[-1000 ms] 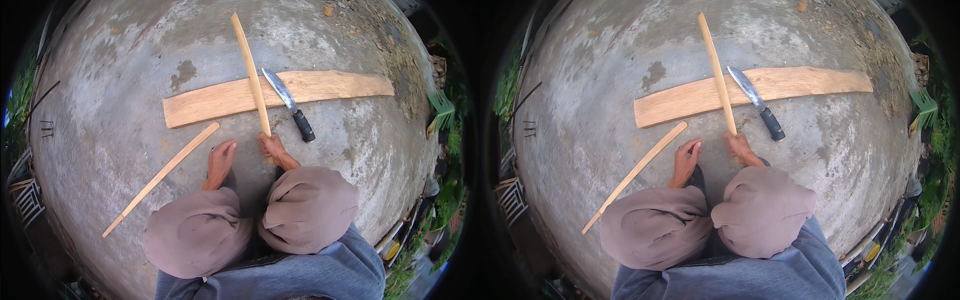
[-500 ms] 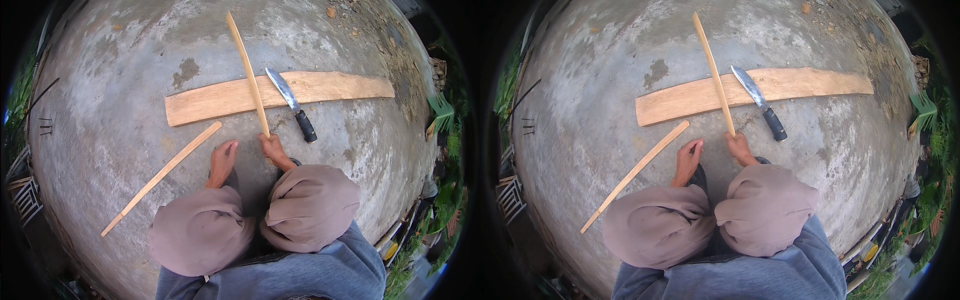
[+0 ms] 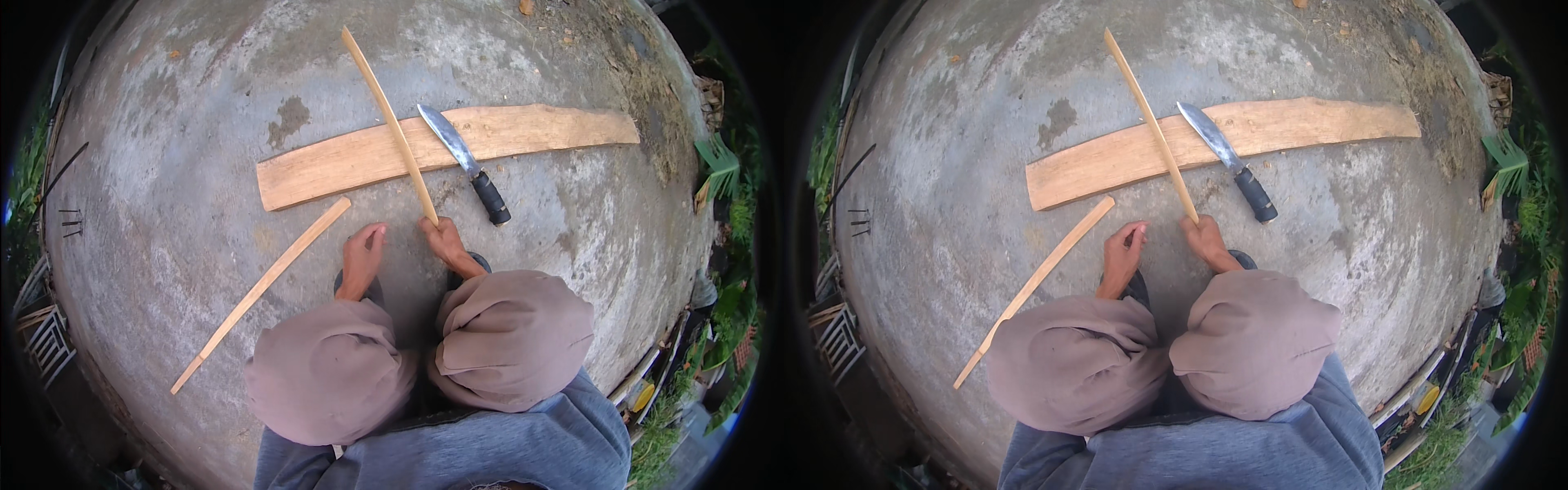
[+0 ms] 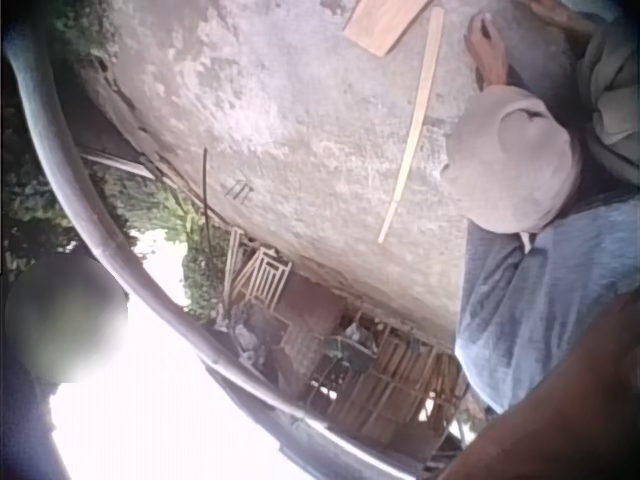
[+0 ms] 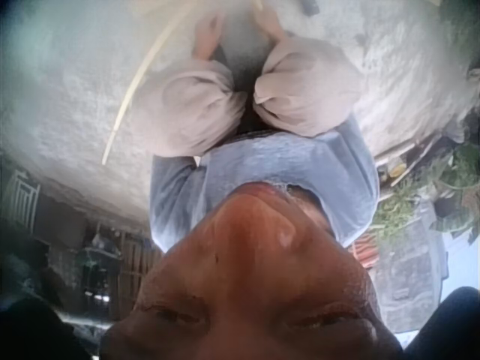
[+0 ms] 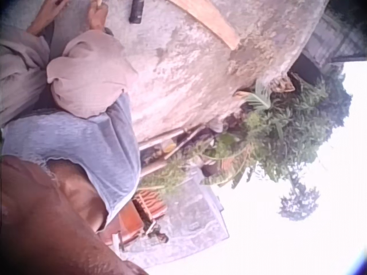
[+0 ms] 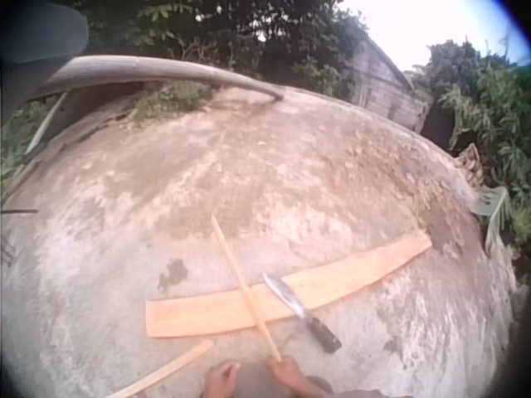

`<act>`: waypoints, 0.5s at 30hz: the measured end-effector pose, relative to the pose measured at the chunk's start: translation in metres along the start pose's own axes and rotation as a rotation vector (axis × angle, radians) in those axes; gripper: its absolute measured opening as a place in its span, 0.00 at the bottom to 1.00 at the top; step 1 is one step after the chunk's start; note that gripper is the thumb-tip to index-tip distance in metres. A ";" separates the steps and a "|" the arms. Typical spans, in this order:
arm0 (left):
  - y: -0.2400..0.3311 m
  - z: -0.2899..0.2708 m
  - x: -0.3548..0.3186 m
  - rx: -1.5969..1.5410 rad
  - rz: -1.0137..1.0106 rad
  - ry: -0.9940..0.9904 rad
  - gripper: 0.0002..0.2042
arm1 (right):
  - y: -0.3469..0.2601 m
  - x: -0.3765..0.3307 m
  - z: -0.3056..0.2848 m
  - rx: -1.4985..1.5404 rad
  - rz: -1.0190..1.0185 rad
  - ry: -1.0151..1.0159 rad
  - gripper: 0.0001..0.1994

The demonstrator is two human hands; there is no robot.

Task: The person picks up a machete and a long bamboo strip, then squats on the ground. They use the machete to repeatedly cut the bamboo strip into shorter pieces on a wooden plank.

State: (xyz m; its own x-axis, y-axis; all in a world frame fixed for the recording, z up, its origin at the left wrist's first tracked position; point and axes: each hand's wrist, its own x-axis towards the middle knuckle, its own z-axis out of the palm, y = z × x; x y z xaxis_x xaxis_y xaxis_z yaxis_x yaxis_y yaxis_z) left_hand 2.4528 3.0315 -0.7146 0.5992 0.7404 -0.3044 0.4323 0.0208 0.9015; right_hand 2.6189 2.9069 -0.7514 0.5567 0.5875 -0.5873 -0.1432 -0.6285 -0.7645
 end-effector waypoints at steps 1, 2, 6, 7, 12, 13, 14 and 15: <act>-0.004 0.000 -0.001 -0.008 0.013 0.014 0.11 | -0.001 -0.001 0.001 0.034 0.008 0.005 0.24; -0.004 0.001 0.000 -0.015 0.027 0.030 0.11 | -0.002 0.000 0.000 0.028 0.030 0.000 0.25; -0.001 0.007 0.005 0.006 0.043 -0.002 0.12 | 0.005 0.010 -0.010 0.029 -0.007 0.049 0.25; 0.001 0.010 0.006 0.013 0.037 -0.014 0.12 | 0.011 0.012 -0.014 0.034 -0.047 0.080 0.25; 0.000 0.006 0.003 0.031 0.009 -0.018 0.12 | -0.010 0.006 -0.014 0.104 0.094 0.005 0.24; 0.003 0.011 0.006 0.026 0.014 -0.031 0.12 | -0.005 0.007 -0.020 0.128 0.070 0.018 0.24; 0.001 0.010 0.004 0.030 0.007 -0.030 0.12 | -0.003 0.007 -0.017 0.117 0.065 0.014 0.24; -0.001 0.010 0.004 0.023 0.000 -0.029 0.12 | -0.002 0.009 -0.016 0.106 0.061 0.010 0.24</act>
State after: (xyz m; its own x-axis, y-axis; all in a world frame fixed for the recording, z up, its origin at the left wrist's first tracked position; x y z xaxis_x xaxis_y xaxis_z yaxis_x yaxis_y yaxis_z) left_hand 2.4618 3.0276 -0.7203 0.6184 0.7207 -0.3134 0.4477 0.0046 0.8942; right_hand 2.6374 2.9047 -0.7507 0.5527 0.5442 -0.6312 -0.2628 -0.6050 -0.7516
